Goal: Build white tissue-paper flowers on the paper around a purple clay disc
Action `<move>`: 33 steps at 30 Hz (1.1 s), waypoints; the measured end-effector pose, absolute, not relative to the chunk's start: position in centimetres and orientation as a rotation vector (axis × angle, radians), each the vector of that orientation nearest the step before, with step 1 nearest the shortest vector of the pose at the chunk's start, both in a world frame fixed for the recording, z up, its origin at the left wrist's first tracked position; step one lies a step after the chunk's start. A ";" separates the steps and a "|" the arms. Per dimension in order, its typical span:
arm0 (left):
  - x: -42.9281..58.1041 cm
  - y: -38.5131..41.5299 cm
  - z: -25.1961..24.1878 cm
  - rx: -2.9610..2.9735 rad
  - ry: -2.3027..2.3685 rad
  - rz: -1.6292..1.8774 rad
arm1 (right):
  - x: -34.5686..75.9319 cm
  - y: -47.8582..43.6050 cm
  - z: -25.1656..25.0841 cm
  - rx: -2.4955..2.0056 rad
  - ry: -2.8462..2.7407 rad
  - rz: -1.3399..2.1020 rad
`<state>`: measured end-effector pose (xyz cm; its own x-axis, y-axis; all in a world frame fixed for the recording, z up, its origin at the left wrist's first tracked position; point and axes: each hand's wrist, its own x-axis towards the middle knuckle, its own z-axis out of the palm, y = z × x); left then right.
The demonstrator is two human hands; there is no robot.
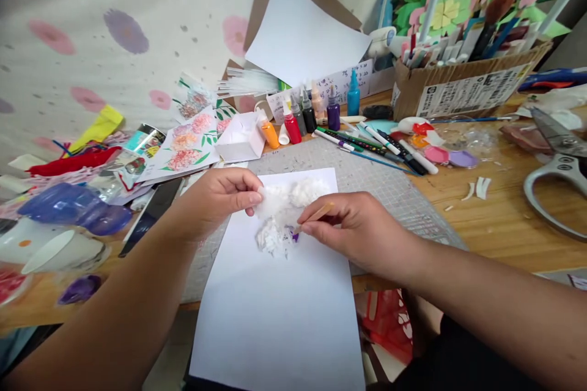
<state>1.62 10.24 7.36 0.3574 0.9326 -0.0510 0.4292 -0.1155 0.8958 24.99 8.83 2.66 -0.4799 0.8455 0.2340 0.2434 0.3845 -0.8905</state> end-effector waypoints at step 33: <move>3.0 9.2 4.8 1.929 1.357 0.200 | 24.8 8.3 3.1 -0.892 -1.901 1.136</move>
<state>3.01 9.16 4.75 0.4244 0.8601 -0.2830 0.7420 -0.1512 0.6531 24.82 8.29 3.08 -0.4876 0.8402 0.2375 0.1889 0.3671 -0.9108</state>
